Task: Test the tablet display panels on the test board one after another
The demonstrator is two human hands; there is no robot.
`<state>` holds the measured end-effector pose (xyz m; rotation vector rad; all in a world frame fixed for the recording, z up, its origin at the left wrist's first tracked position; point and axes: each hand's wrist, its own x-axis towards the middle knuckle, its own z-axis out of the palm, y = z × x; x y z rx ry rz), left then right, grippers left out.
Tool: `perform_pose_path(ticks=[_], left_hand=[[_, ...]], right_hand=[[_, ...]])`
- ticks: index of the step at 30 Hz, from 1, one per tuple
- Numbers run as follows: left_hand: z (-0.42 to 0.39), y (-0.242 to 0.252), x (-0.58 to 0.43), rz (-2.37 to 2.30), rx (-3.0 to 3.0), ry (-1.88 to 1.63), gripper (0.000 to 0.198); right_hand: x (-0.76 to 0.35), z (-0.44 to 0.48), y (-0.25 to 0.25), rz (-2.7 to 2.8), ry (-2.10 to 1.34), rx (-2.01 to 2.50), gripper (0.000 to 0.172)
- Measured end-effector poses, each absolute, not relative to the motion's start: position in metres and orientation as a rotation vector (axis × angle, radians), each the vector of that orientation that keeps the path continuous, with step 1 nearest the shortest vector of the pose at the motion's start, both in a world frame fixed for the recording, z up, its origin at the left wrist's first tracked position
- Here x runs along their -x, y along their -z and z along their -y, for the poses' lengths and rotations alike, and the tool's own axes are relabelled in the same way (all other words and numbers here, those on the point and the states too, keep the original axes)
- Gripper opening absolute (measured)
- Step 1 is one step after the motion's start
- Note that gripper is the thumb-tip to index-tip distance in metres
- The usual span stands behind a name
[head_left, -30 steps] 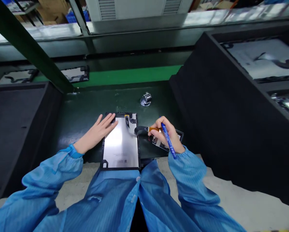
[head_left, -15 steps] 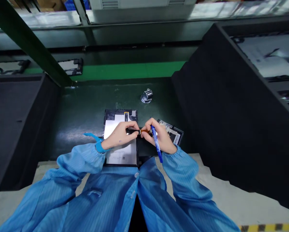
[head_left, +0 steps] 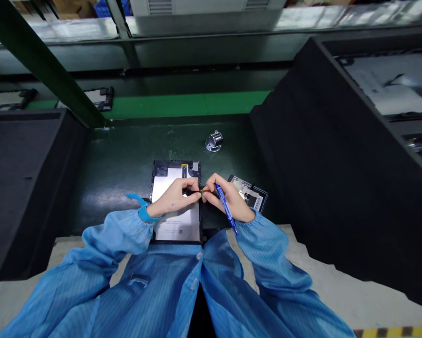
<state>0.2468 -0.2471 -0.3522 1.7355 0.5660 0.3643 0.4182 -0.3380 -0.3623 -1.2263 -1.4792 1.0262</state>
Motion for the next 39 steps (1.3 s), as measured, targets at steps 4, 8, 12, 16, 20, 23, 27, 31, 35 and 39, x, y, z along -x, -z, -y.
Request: perform_pose_path(ticks=[4, 8, 12, 16, 20, 23, 27, 31, 35, 39], left_hand=[[0.244, 0.348, -0.237, -0.604, -1.76, -0.441, 0.025], [0.238, 0.344, -0.203, -0.593, -1.991, -0.6, 0.048], [0.258, 0.355, -0.168, -0.414, -2.537, -0.049, 0.102], [0.291, 0.382, -0.15, -0.389, -2.805, 0.341, 0.123], [0.3, 0.391, -0.138, -0.373, -2.993, 0.258, 0.107], [0.285, 0.367, -0.129, -0.302, -3.122, -0.052, 0.087], [0.235, 0.292, -0.134, -0.509, -3.048, -0.607, 0.057], [0.16, 0.217, -0.186, -1.229, -3.016, -0.683, 0.033], [0.09, 0.195, -0.279, -1.623, -2.98, -0.206, 0.03], [0.049, 0.221, -0.372, -1.719, -2.853, -0.094, 0.025]], right_hand=[[-0.424, 0.337, 0.358, 1.455, -0.979, 1.275, 0.023], [-0.45, 0.315, 0.354, 1.396, -0.601, 1.413, 0.015], [-0.475, 0.276, 0.354, 1.628, -0.197, 1.622, 0.045], [-0.478, 0.245, 0.362, 1.836, -0.041, 1.764, 0.056], [-0.475, 0.236, 0.371, 1.786, -0.005, 1.763, 0.048], [-0.481, 0.238, 0.375, 1.724, -0.057, 1.685, 0.046], [-0.493, 0.243, 0.378, 1.577, -0.016, 1.648, 0.045], [-0.497, 0.248, 0.381, 1.485, 0.01, 1.619, 0.04], [-0.499, 0.248, 0.385, 1.492, 0.022, 1.616, 0.037], [-0.503, 0.244, 0.39, 1.511, 0.059, 1.639, 0.036]])
